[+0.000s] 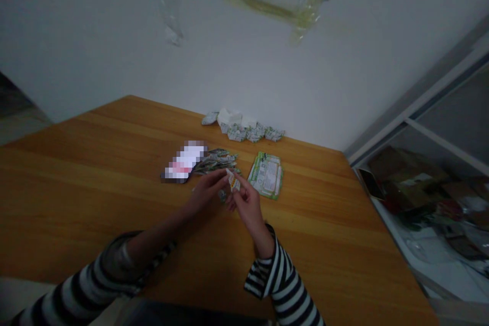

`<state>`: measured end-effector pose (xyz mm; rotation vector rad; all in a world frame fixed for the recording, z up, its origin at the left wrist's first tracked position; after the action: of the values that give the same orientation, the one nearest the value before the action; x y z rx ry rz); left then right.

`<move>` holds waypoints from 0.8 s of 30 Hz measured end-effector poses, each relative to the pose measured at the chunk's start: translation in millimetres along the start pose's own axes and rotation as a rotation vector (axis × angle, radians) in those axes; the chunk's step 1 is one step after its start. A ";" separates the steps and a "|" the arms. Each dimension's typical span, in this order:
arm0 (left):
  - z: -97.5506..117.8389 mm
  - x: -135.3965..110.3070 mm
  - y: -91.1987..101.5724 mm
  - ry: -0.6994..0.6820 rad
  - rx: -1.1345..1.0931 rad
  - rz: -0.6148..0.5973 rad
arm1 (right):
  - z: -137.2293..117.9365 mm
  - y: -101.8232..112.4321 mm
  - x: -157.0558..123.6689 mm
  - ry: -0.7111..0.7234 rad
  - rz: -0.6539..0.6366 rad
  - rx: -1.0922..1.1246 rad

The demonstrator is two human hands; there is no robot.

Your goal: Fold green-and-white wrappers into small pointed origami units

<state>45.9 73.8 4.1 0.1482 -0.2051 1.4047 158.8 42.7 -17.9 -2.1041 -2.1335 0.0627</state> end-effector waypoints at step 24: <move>14.4 -5.8 -2.0 -0.226 0.379 0.034 | -16.4 8.4 -2.9 0.251 0.129 -0.511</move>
<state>46.3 64.7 16.9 0.6208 -0.1264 1.4486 169.3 38.8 -3.0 -2.3448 -2.0118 -0.7665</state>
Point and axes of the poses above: each hand's wrist, its own x-axis towards the middle knuckle, its own y-axis out of the back of the hand, z = x × y, the point moved 9 cm from there along x, towards the middle knuckle, and after that the axes turned 6 degrees about z, right-handed, at the moved point
